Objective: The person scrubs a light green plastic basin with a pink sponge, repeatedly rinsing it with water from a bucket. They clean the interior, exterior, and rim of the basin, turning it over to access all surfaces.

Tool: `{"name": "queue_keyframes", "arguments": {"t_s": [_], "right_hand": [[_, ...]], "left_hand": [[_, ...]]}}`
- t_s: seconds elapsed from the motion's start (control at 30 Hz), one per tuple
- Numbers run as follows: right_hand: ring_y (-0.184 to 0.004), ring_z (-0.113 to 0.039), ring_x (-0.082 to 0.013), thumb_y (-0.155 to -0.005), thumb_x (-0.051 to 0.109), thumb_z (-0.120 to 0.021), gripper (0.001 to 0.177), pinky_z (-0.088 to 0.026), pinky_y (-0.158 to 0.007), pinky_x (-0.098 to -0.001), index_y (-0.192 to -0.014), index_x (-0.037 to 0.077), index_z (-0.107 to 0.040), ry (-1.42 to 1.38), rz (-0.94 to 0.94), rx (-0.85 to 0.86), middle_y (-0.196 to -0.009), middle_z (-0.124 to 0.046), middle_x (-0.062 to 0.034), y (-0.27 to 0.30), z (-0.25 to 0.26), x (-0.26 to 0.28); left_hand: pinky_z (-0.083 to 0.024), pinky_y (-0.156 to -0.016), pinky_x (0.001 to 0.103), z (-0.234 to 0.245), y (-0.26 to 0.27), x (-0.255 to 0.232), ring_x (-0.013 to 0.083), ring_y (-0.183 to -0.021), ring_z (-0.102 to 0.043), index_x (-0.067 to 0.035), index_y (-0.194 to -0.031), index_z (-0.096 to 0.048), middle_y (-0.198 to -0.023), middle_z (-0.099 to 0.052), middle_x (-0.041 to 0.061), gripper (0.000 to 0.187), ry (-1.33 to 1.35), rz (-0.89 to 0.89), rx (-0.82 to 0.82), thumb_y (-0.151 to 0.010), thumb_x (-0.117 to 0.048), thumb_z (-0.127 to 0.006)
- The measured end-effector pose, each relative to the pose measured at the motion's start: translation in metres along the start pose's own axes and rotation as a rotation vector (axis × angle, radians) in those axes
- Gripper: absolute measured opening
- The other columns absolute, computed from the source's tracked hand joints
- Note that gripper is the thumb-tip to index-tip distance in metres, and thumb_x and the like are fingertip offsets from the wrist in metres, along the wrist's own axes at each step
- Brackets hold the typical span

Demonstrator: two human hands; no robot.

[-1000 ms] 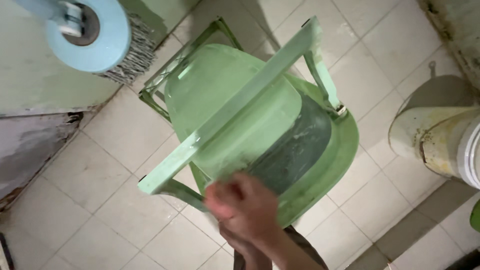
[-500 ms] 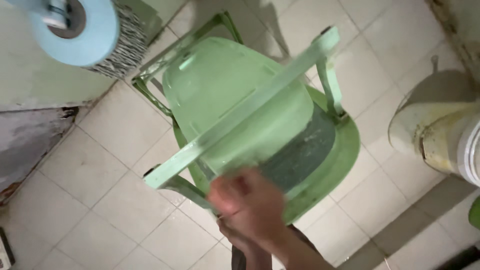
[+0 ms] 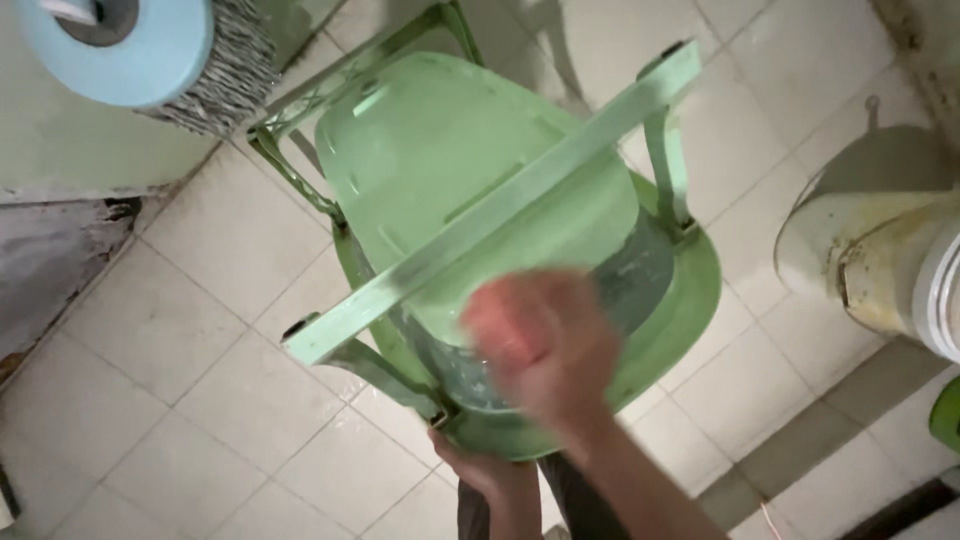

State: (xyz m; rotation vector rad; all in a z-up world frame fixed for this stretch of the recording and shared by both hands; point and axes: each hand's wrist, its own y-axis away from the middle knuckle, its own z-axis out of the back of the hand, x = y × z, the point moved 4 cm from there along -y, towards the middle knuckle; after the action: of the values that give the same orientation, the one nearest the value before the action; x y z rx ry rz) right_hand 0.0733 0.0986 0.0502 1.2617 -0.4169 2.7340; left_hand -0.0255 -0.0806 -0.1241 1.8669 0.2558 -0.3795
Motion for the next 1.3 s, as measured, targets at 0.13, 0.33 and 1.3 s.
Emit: {"name": "queue_keyframes", "arguments": {"t_s": [0.13,0.33,1.3], "right_hand": [[-0.071,-0.07,-0.0226,-0.063,0.029,-0.088,0.039,-0.055,-0.054,-0.0352,-0.099,0.021,-0.073,0.205,0.218,0.293,-0.093,-0.07,-0.0067,0.052,-0.024,0.011],[-0.069,-0.072,-0.0166,-0.088,0.036,-0.076,0.062,-0.06,-0.055,-0.0291,-0.137,0.014,-0.044,-0.147,-0.602,0.075,-0.098,-0.074,-0.0048,-0.015,0.072,-0.103],[-0.081,-0.069,-0.0293,-0.095,0.046,-0.056,0.038,-0.058,-0.065,-0.0421,-0.116,0.016,-0.065,-1.224,-1.046,0.308,-0.1,-0.072,-0.0079,-0.062,0.017,-0.205]], "left_hand": [[-0.043,-0.108,0.044,-0.002,0.006,-0.001,0.0322,-0.131,-0.051,-0.009,-0.149,-0.048,-0.143,-0.054,0.015,0.056,0.105,0.053,0.405,-0.108,-0.047,-0.038],[-0.046,-0.103,0.054,0.002,0.004,-0.03,0.0336,-0.128,-0.054,-0.018,-0.145,-0.048,-0.14,-0.057,0.009,0.061,-0.206,0.035,-0.187,-0.098,-0.053,-0.031],[-0.046,-0.102,0.034,-0.068,-0.08,-0.205,0.0215,-0.126,-0.052,-0.001,-0.154,-0.034,-0.138,-0.053,0.013,0.083,-1.022,-0.759,0.463,-0.086,-0.011,-0.081]]}}
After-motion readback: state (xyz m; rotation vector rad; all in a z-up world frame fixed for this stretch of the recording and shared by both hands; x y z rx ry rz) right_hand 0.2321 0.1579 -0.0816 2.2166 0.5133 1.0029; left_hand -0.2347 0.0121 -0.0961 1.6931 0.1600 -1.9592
